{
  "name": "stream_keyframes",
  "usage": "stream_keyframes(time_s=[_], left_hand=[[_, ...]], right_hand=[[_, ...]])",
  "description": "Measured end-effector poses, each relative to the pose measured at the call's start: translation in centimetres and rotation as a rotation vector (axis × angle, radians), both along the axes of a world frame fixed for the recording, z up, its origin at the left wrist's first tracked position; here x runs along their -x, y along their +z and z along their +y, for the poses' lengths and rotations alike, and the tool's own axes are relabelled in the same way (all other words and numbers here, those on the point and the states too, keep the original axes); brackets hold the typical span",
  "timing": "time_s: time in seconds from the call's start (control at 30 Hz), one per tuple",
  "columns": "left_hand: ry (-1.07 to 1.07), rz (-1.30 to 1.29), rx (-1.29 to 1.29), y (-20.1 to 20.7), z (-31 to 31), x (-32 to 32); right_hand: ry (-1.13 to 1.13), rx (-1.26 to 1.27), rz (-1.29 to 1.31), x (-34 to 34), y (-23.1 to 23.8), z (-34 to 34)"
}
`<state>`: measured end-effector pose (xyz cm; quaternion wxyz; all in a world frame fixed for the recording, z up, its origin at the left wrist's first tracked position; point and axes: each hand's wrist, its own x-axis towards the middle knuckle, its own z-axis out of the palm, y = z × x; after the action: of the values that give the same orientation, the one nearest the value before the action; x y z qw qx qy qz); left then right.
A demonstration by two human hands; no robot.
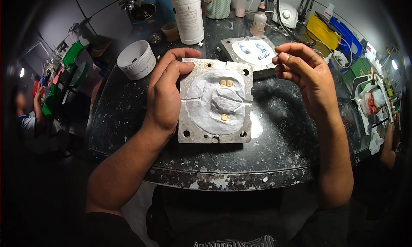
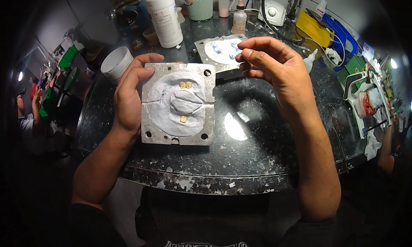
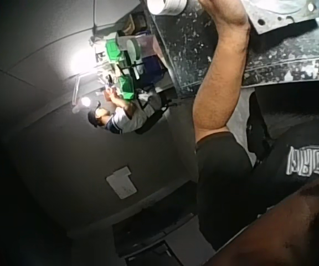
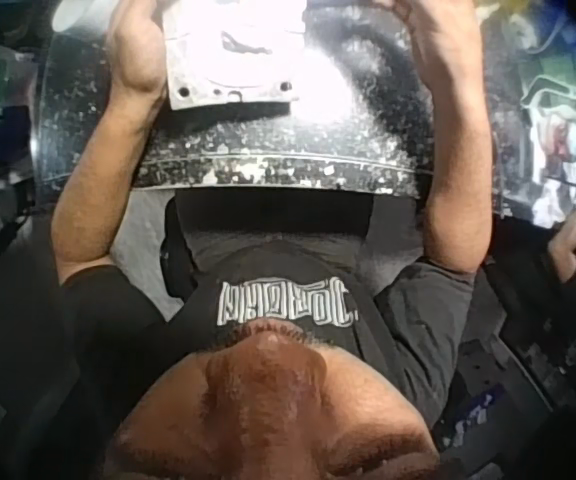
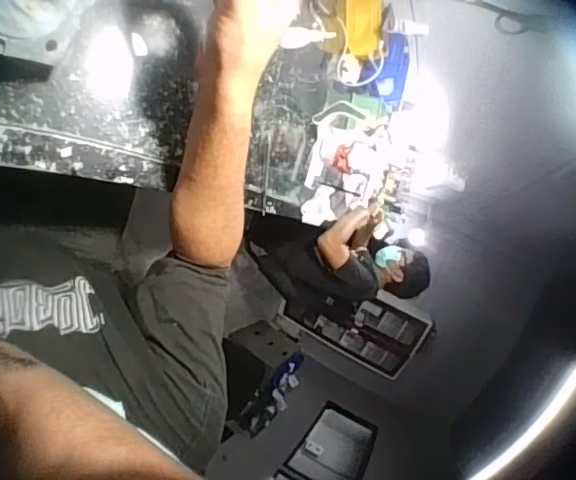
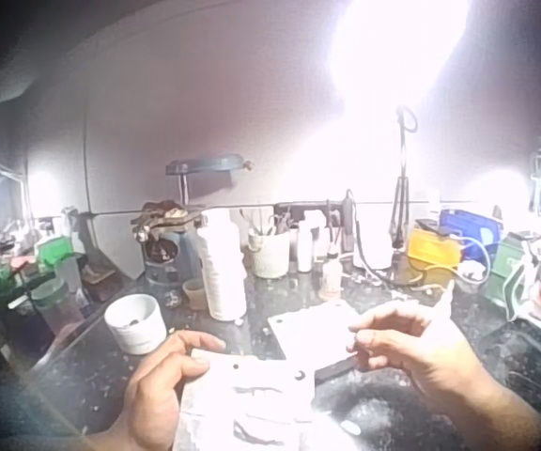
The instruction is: The person uses a metal spatula to smooth a white paste inside a square metal mold. They then place several small, tooth-shaped pieces into the mold one by one, adjusting their positions with their fingers.
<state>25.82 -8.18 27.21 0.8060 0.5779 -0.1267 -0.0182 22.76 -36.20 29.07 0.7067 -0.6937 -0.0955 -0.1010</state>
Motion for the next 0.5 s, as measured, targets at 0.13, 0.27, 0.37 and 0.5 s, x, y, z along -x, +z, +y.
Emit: stream_keyframes(time_s=[0.13,0.27,0.37,0.5], left_hand=[[-0.029,-0.014,0.005,0.0,0.17,-0.05],[-0.112,-0.041,0.066,0.41,-0.05,0.34],[-0.161,-0.084,0.079,0.45,-0.01,0.52],[-0.227,-0.134,0.081,0.63,-0.02,0.65]], right_hand=[[0.028,-0.026,0.015,-0.04,0.1,0.02],[0.018,0.008,0.013,0.02,0.23,-0.03],[0.015,0.002,0.011,0.06,0.22,0.11],[-0.017,0.011,0.0,0.13,0.16,0.37]])
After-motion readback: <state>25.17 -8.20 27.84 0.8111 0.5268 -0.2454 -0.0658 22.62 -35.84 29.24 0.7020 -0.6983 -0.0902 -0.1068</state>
